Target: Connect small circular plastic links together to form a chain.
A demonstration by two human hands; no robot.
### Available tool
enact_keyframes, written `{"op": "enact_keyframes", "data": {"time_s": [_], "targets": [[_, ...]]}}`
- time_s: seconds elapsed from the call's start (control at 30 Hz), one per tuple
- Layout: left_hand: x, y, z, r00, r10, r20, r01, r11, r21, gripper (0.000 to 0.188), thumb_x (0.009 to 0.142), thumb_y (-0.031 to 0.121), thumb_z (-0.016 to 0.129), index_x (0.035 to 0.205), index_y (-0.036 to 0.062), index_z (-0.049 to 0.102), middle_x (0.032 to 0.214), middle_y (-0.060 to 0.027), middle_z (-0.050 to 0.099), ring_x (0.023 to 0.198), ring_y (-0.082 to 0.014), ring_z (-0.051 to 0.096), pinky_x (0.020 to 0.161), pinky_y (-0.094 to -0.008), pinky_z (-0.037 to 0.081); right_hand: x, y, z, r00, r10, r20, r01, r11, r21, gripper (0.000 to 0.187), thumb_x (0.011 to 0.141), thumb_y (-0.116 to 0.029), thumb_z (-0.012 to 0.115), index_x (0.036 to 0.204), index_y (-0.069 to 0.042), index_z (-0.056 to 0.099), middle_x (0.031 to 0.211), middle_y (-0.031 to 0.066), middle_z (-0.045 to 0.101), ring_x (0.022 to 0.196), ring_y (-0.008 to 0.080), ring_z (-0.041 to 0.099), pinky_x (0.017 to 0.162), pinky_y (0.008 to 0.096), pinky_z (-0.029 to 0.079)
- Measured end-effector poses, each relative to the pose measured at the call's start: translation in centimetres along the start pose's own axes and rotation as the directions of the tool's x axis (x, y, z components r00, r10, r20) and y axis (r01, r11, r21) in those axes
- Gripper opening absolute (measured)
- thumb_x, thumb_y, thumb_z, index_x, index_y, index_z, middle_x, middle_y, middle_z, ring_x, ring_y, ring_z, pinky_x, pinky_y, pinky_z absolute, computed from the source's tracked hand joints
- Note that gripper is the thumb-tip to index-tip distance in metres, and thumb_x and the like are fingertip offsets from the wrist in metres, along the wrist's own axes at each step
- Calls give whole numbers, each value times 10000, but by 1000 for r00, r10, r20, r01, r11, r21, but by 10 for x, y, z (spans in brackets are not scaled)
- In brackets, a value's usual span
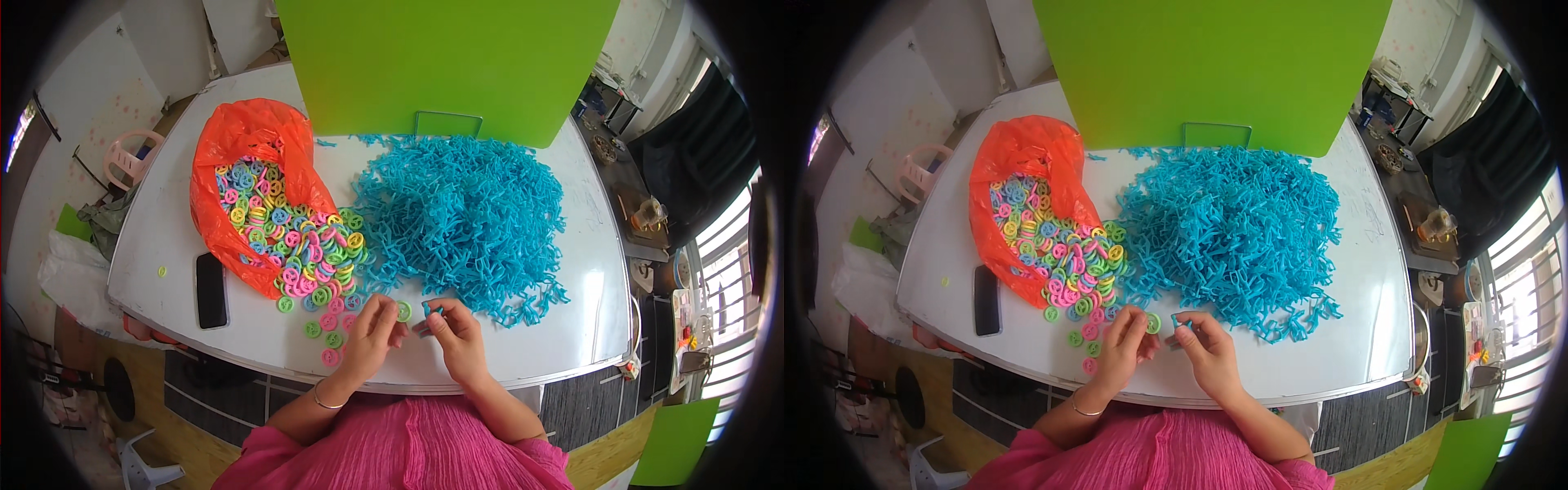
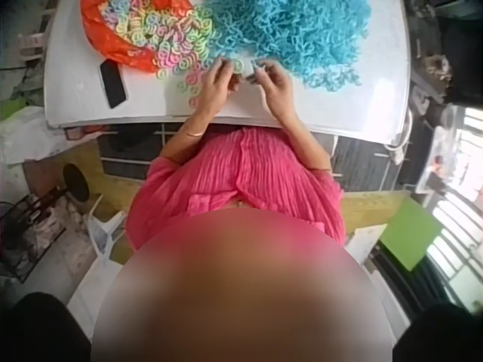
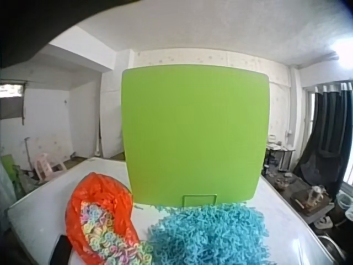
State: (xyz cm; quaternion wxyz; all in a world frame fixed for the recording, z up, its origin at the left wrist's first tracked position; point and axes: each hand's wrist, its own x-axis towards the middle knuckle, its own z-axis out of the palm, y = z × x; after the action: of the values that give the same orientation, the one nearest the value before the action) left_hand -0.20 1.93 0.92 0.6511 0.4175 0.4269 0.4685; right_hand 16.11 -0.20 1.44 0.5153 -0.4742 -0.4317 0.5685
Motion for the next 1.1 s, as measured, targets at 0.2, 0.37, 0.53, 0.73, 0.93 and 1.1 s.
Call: {"op": "enact_keyframes", "data": {"time_s": [0.2,0.37,0.53,0.73,0.93,1.1], "targets": [[-3,-3,5,974,223,36,-226,968,109,163,1019,219,459,960,67,460,740,-7,575,570,-48,513,494,-188,401,-3,-1,10,1000,-16,5,15,996,90,210,917,-73,630,1105,17,609,895,54,664,801,113,635,711,246,522],[-3,-12,6,965,257,58,-261,962,83,151,1011,197,475,952,61,445,739,-15,565,592,-53,507,509,-190,405,-5,10,9,997,-70,-29,72,994,83,226,905,-53,641,1116,24,611,914,74,679,809,107,631,739,252,529],[-5,-17,8,956,293,13,-292,946,139,130,1003,147,480,921,48,462,694,-12,557,577,-47,496,507,-197,394,-6,12,5,996,-69,-55,65,995,-82,246,862,-97,707,1078,11,660,861,35,689,759,62,596,662,212,471],[-3,-21,7,930,367,-10,-356,908,222,134,998,146,489,908,51,461,653,0,541,536,-41,477,469,-206,369,-4,0,9,924,-371,97,364,772,-521,302,802,-78,740,1091,-22,671,757,81,652,639,140,599,575,252,463],[-2,-25,3,921,389,12,-381,895,231,145,992,148,501,892,49,467,633,-9,533,535,-52,491,460,-223,370,-3,-1,7,839,-514,178,493,580,-649,378,745,-62,760,1112,-40,669,687,70,584,574,204,569,508,320,470],[-1,-25,1,826,563,26,-489,692,531,136,981,149,523,912,34,500,632,-49,551,544,-105,538,473,-262,402,-2,-1,8,762,-596,254,567,424,-706,440,738,-62,762,1163,-53,648,688,71,573,564,210,562,518,320,473]]}}
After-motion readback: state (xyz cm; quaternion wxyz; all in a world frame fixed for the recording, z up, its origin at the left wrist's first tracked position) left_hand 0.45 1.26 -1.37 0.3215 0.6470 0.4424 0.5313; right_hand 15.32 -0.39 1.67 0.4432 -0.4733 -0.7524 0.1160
